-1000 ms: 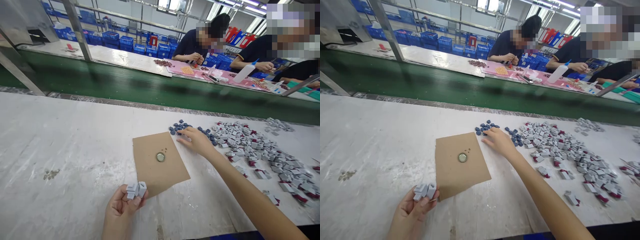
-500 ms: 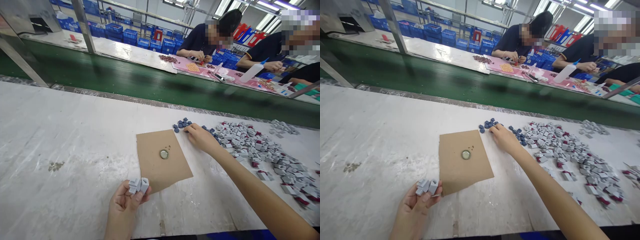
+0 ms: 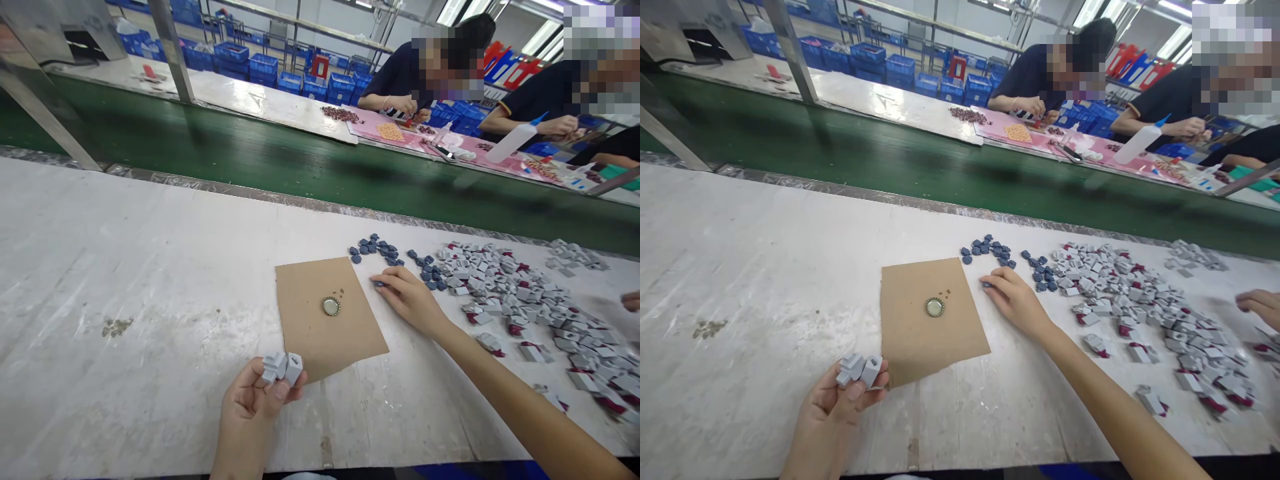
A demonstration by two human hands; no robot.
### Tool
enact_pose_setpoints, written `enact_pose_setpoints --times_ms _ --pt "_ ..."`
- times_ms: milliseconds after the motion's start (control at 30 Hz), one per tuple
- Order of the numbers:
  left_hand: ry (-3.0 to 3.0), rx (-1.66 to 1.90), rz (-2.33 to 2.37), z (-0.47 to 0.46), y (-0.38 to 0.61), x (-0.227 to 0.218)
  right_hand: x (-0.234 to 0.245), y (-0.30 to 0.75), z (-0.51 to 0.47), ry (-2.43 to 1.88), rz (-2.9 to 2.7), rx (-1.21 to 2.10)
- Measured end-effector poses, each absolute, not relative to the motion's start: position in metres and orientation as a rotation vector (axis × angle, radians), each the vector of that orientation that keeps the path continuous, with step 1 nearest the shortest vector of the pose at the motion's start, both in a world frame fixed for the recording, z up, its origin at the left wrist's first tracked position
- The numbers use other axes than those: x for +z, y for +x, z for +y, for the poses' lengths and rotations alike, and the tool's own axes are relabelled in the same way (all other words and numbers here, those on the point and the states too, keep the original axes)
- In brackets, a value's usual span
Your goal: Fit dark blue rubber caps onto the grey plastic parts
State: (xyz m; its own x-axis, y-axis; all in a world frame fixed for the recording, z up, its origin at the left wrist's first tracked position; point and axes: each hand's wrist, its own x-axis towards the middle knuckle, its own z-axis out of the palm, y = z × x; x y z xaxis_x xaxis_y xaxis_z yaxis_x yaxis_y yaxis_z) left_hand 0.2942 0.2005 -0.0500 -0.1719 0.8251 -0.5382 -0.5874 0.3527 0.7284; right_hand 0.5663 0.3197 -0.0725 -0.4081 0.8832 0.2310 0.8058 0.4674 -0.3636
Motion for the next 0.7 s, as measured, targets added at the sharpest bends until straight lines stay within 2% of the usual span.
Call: enact_pose_setpoints --times_ms 233,400,700 --pt "0.228 1.3 1.201 0.201 0.297 -0.047 -0.043 0.53 0.299 -1.335 -2.288 0.461" --pt "0.214 1.309 1.184 0.201 0.297 -0.047 -0.029 0.496 0.288 -1.377 -2.523 0.278" --pt "0.254 1.295 1.15 0.2 0.295 -0.051 -0.032 0.482 0.295 -1.322 -2.63 0.197"
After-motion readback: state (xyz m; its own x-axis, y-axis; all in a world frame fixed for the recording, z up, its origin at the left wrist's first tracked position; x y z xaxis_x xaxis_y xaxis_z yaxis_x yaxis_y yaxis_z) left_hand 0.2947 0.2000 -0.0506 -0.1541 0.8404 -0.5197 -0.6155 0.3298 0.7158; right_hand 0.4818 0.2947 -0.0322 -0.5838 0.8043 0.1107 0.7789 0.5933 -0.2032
